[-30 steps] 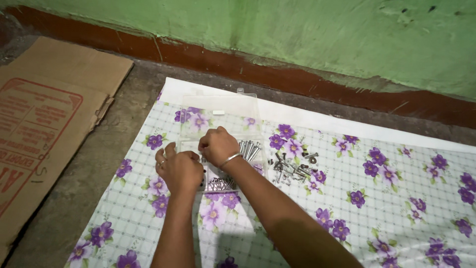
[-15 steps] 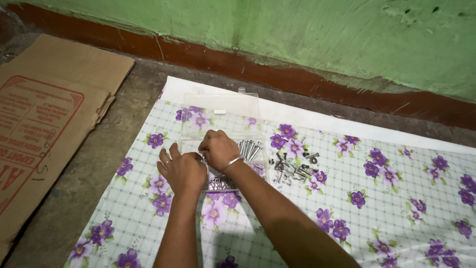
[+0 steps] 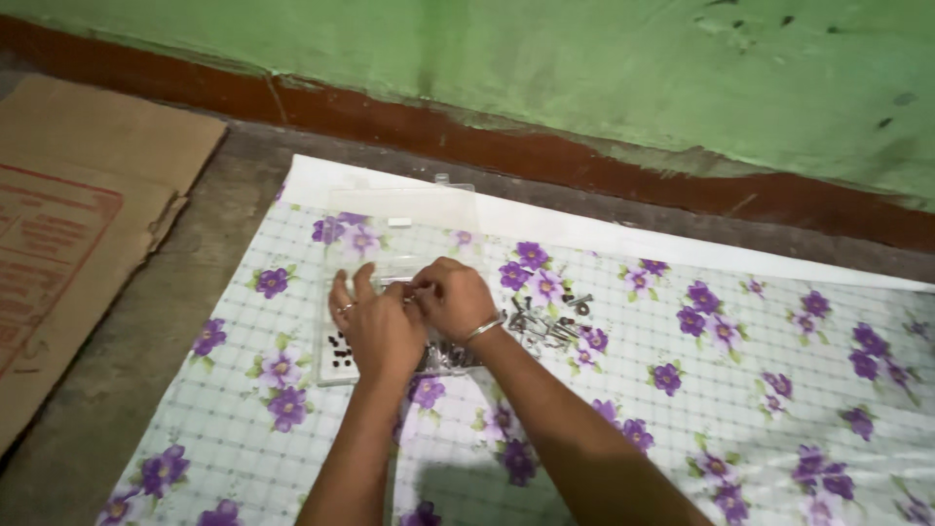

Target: The person sits on a floral-patterned sheet on the floor and assembles small metal hardware components. They pick up screws and nuts from a plastic organizer and the sheet, then thread the nuts onto the screws by hand.

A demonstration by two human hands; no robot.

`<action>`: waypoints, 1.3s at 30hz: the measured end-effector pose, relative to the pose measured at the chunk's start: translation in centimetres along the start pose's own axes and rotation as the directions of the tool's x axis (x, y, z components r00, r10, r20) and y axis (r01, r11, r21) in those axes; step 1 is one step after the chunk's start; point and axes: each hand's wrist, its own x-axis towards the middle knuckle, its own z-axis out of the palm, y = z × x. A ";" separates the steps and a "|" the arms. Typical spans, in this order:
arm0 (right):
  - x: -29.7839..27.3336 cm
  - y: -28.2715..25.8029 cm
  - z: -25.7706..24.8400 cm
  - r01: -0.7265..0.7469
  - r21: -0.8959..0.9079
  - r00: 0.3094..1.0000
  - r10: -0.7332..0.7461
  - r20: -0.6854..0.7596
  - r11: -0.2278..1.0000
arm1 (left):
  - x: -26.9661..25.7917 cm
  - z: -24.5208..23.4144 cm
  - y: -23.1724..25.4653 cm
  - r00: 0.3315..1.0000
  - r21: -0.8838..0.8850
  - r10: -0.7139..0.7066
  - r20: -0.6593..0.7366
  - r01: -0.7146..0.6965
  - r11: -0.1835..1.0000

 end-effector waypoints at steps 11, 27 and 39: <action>-2.9 10.7 -11.7 -0.241 -0.239 0.917 0.302 0.262 0.941 | -2.2 4.2 10.0 0.924 -0.112 0.265 0.277 -0.243 0.964; -5.7 10.6 -12.3 -0.111 -0.638 0.878 0.375 0.296 0.762 | -3.9 6.4 12.4 0.886 -0.126 0.343 0.311 -0.319 0.939; -2.0 6.0 -8.7 -0.280 0.046 0.954 0.273 0.123 0.959 | -2.7 0.4 8.3 0.967 -0.235 0.079 0.242 -0.021 0.972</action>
